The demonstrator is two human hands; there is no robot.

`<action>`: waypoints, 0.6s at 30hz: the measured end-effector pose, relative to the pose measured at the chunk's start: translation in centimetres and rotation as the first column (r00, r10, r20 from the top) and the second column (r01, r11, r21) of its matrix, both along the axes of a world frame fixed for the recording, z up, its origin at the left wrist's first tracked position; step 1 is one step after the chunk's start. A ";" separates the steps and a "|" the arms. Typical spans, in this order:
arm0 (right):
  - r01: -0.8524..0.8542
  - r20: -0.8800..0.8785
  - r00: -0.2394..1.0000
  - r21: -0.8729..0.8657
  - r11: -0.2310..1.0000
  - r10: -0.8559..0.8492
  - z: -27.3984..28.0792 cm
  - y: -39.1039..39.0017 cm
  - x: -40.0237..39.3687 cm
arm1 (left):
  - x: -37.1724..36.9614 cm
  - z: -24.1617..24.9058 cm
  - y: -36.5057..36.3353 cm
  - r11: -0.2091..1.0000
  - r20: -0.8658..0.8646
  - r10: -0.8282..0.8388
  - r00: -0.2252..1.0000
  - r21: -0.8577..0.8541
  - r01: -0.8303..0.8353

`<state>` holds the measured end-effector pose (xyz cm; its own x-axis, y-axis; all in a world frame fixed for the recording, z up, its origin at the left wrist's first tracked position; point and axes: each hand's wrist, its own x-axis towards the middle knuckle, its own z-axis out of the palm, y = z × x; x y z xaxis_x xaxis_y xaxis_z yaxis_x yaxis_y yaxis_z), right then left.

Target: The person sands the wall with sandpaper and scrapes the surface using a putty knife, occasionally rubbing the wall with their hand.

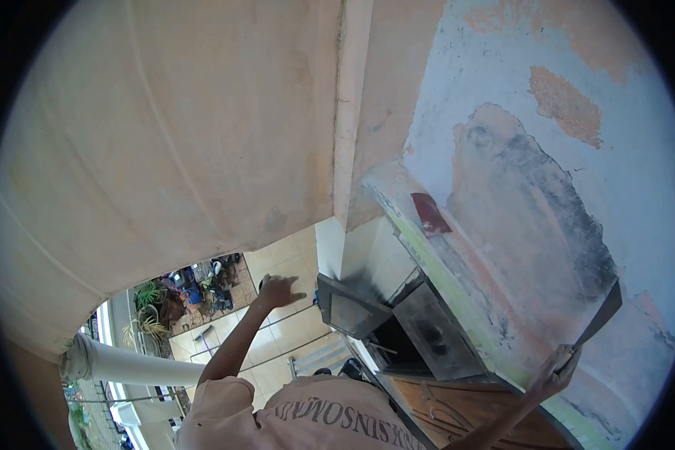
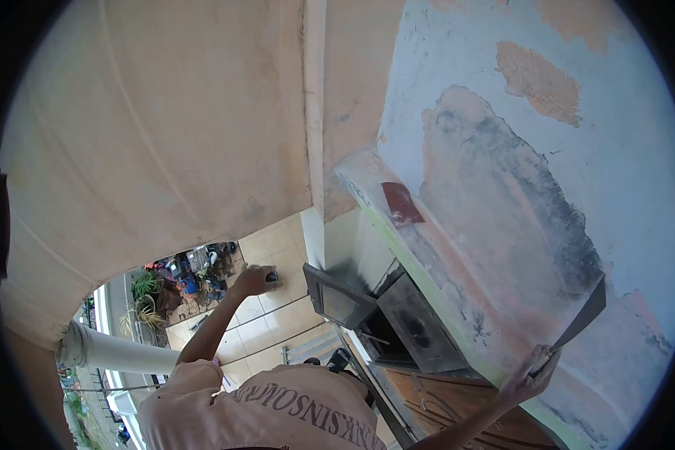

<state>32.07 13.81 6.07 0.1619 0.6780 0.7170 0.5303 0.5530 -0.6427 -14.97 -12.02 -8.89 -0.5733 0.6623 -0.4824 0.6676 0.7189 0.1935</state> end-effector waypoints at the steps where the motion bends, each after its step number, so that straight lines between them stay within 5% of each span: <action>1: 0.012 0.051 0.999 0.017 1.000 -0.013 0.2 0.0 -0.1 | 0.6 3.2 -1.0 0.920 0.330 -0.108 0.938 0.392 -0.032; 2: 0.029 0.092 0.995 0.042 0.999 -0.033 0.3 0.2 -0.3 | 0.8 5.6 -1.3 0.693 0.538 -0.331 0.775 0.696 -0.187; 3: 0.019 0.098 0.995 0.052 0.998 -0.024 0.2 0.4 -0.5 | 0.9 6.6 -1.2 0.359 0.585 -0.564 0.583 0.809 -0.465; 4: 0.015 0.103 0.994 0.066 0.998 -0.021 0.2 0.5 -0.5 | 1.0 7.6 -0.9 0.084 0.416 -0.844 0.340 0.727 -0.682; 5: 0.010 0.119 0.993 0.076 0.997 -0.019 0.2 0.4 -0.1 | 0.6 -2.3 -3.1 0.346 0.715 -0.653 0.252 0.577 -0.740; 6: -0.002 0.119 0.993 0.076 0.997 -0.007 0.5 0.3 0.4 | 0.3 -12.2 -5.2 0.549 0.942 -0.330 0.054 0.238 -0.801; 7: -0.011 0.096 0.995 0.083 0.996 0.003 0.7 0.4 -0.3 | 0.0 -21.6 -7.2 0.560 0.986 -0.019 -0.164 -0.126 -0.819; 9: -0.038 0.031 0.999 0.062 0.997 0.036 0.2 0.4 0.2 | 2.6 -24.3 -8.3 0.825 0.970 0.146 0.194 -0.010 -0.566; 11: -0.107 -0.050 0.993 0.011 0.994 0.108 -1.2 1.1 1.2 | 4.0 -26.3 -7.1 0.977 0.812 0.130 0.569 -0.008 -0.212; 13: -0.113 -0.026 0.993 0.109 0.988 0.116 -0.9 0.8 0.3 | 5.3 -26.4 -9.8 0.973 0.555 0.004 0.832 -0.196 0.126; 14: -0.082 0.014 0.997 0.092 0.992 0.081 -0.4 0.8 0.0 | 5.4 -16.1 -5.7 0.870 0.287 -0.141 0.947 -0.421 0.257; 15: -0.055 0.056 0.997 0.081 0.995 0.051 -0.2 0.8 -0.1 | 3.8 -13.0 -2.4 0.748 0.161 -0.346 0.924 -0.547 0.375; 16: -0.081 0.075 0.994 0.087 0.993 0.074 -0.6 1.0 0.4 | 1.0 -13.9 0.0 0.869 0.146 -0.312 0.939 -0.356 0.344; 17: -0.067 0.082 0.995 0.128 0.989 0.057 -0.7 0.9 0.3 | 0.6 -9.8 2.1 0.963 0.051 -0.249 0.967 0.122 0.241; 18: -0.055 0.091 0.995 0.166 0.985 0.040 -0.5 0.7 0.2 | 0.8 -4.5 4.5 0.857 -0.044 -0.245 0.969 0.458 0.237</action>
<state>32.28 14.55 5.60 0.0646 0.5524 0.8310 0.5508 0.6747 -0.4914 -14.16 -7.55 -13.40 -0.3624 0.9267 -0.0995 0.8027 0.3646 0.4720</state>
